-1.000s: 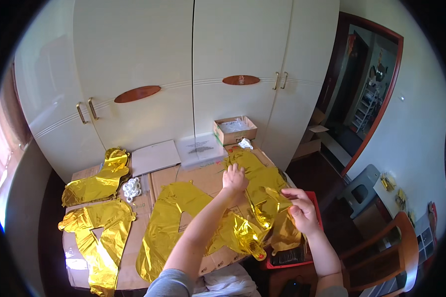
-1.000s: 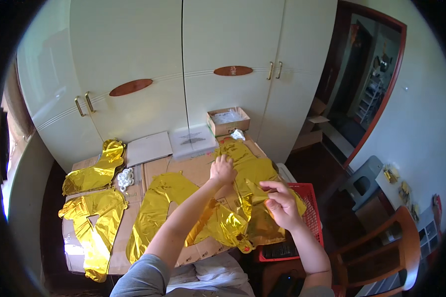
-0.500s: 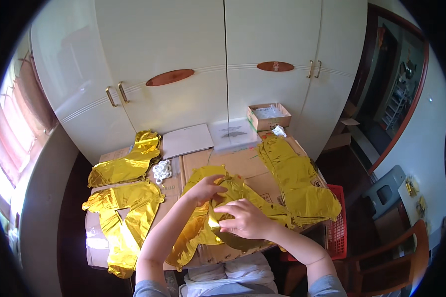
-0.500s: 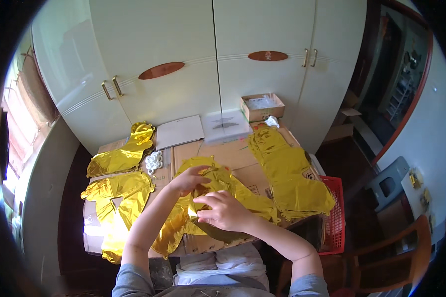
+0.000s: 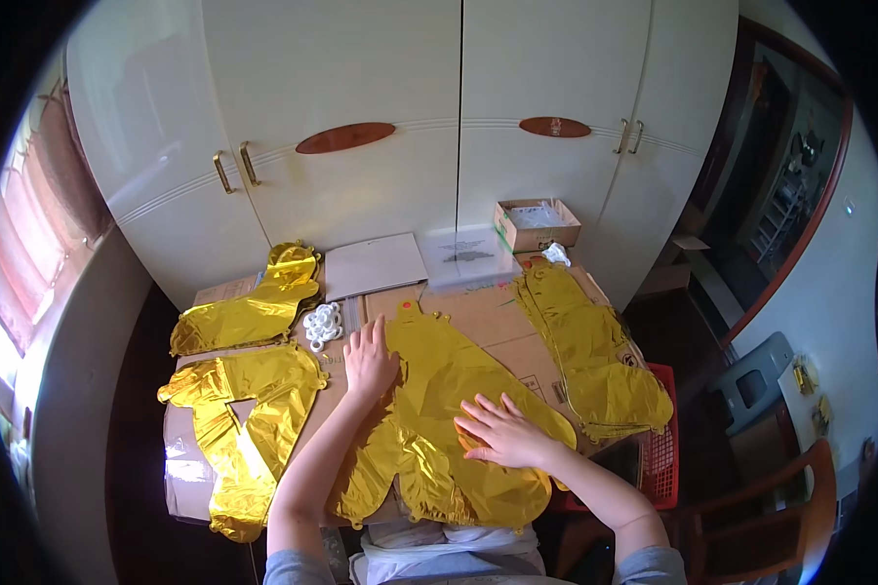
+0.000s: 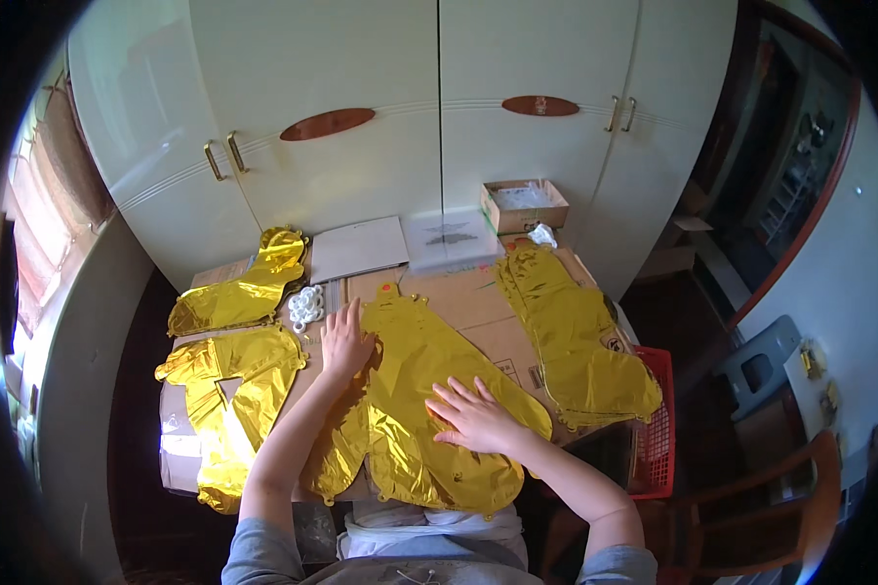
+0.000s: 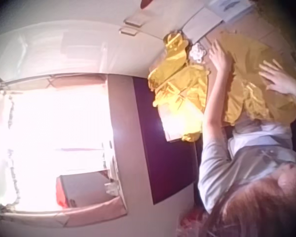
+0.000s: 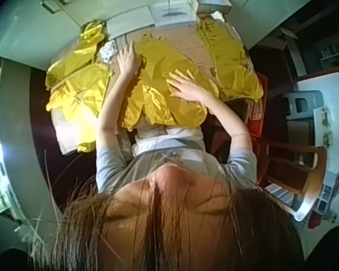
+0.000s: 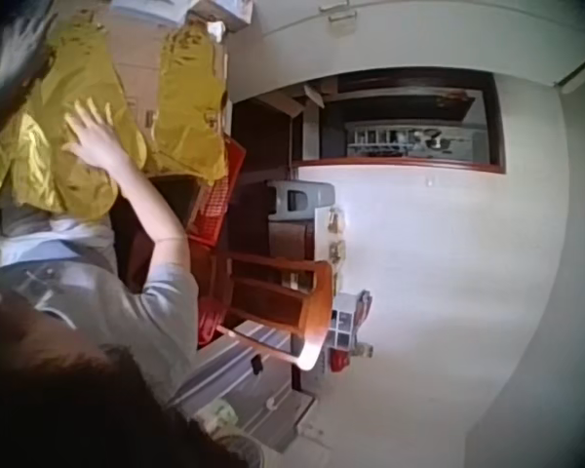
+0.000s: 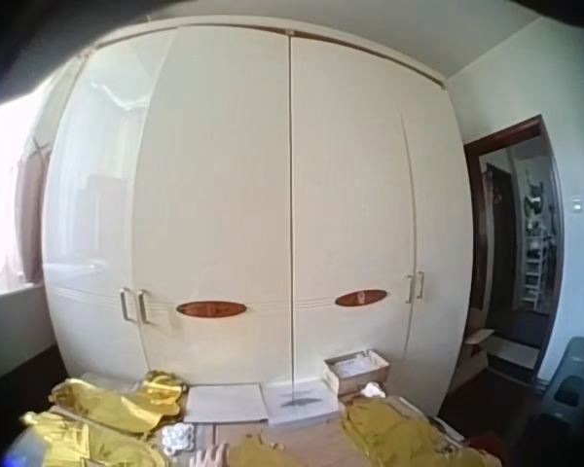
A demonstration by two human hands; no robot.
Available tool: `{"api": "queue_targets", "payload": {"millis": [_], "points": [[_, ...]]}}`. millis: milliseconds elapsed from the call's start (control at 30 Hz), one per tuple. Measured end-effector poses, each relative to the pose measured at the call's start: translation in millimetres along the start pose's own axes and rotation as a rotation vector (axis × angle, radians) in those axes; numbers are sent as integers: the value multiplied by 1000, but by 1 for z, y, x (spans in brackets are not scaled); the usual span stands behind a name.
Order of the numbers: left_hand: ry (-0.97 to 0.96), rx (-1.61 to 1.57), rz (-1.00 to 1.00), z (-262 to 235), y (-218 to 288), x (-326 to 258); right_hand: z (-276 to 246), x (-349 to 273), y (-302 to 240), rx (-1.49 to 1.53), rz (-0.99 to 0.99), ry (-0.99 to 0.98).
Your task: Folding and organizing gold star-shaped foil balloons on a cardboard workspace.
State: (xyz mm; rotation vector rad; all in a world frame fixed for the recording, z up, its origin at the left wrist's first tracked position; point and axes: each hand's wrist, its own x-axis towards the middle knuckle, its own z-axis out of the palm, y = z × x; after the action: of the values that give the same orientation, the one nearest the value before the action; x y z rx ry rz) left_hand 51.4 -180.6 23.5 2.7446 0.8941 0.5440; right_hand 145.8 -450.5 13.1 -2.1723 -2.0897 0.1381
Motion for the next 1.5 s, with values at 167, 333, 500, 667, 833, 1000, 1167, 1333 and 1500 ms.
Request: {"api": "queue_targets", "payload": {"millis": [167,333,500,667,833,1000,1167,1333,1500], "points": [[-283,57,357,-14,26,-30,11,2,15,27,3,-27],[-306,152,524,-6,20,-62,-2,-2,23,34,86,70],[-259,159,547,-3,16,-62,-5,-25,42,-11,193,70],[-262,175,528,-5,10,-53,-1,-13,48,-23,167,97],[-260,192,500,-4,2,-41,2,10,62,-16,170,97],[-249,192,480,0,-4,-32,2,21,73,15,177,134],[-243,181,488,2,-5,-32,-3,-1,67,87,143,222],[-271,162,491,-1,-3,-32,-2,-26,58,64,99,214],[-279,166,542,-6,-4,-33,-3,-25,57,95,108,267]]}}
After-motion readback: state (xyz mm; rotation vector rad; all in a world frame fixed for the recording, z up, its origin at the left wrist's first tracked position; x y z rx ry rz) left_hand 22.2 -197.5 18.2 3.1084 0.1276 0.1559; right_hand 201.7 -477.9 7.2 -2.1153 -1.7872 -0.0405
